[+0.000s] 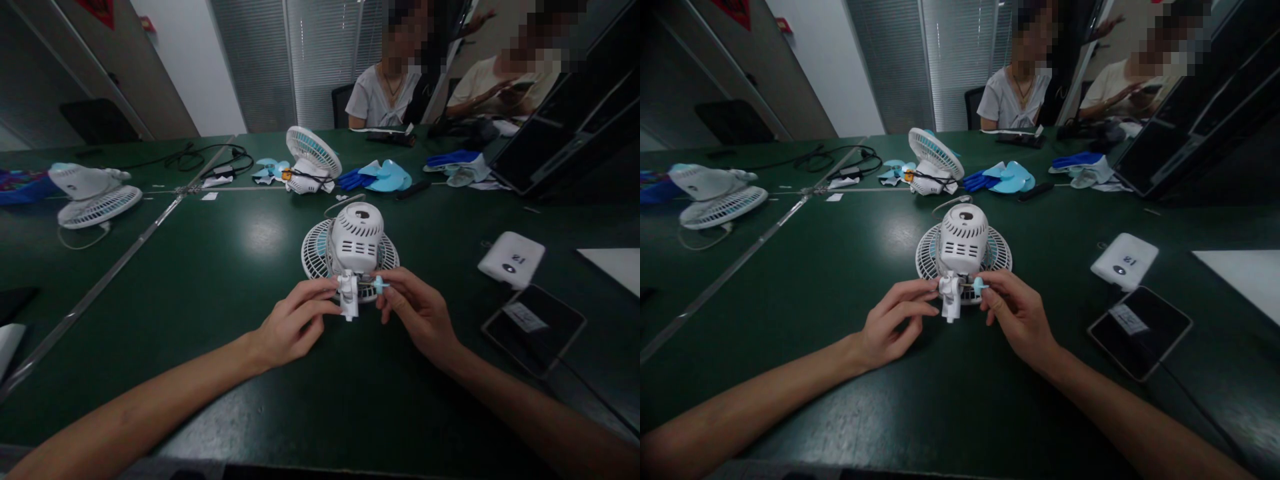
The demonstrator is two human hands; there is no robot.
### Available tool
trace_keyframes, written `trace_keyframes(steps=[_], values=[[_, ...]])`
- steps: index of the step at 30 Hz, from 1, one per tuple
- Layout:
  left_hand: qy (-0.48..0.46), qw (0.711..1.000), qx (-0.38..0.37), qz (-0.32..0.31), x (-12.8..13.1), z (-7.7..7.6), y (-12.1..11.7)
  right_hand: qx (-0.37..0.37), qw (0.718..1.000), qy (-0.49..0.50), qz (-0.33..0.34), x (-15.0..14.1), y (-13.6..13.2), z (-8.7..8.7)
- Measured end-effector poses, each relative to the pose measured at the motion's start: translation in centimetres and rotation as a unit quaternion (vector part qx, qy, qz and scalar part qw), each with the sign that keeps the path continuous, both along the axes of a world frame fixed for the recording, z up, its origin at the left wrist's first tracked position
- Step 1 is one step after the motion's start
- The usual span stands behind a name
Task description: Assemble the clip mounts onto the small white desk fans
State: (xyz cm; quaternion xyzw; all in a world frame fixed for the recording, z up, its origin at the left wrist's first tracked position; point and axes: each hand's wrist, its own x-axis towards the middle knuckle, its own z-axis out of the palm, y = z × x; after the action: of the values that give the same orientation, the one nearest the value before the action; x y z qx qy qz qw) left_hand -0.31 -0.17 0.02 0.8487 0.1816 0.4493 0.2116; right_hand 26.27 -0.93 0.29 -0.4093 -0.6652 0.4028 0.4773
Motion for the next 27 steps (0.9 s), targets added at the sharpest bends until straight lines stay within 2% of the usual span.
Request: trace_keyframes(steps=[5, 8, 12, 19, 27], values=[[0.019, 1.0, 0.008, 0.007, -0.28, 0.0, 0.08, 0.053, 0.993, -0.1, -0.023, 0.55, 0.19, 0.05], [0.027, 0.999, 0.018, 0.003, -0.52, -0.03, 0.11, 0.074, 0.987, -0.145, -0.013, 0.85, 0.07, 0.06], [0.041, 0.998, 0.045, -0.018, -0.75, -0.14, 0.04, 0.079, 0.984, -0.158, 0.02, 0.72, -0.15, -0.01], [0.072, 0.996, 0.044, -0.037, -0.72, -0.07, 0.14, 0.056, 0.982, -0.181, -0.011, 0.14, 0.13, 0.07], [0.115, 0.986, 0.087, -0.087, -0.77, 0.37, 0.12, 0.11, 0.967, -0.23, -0.022, 0.57, 0.3, -0.21]])
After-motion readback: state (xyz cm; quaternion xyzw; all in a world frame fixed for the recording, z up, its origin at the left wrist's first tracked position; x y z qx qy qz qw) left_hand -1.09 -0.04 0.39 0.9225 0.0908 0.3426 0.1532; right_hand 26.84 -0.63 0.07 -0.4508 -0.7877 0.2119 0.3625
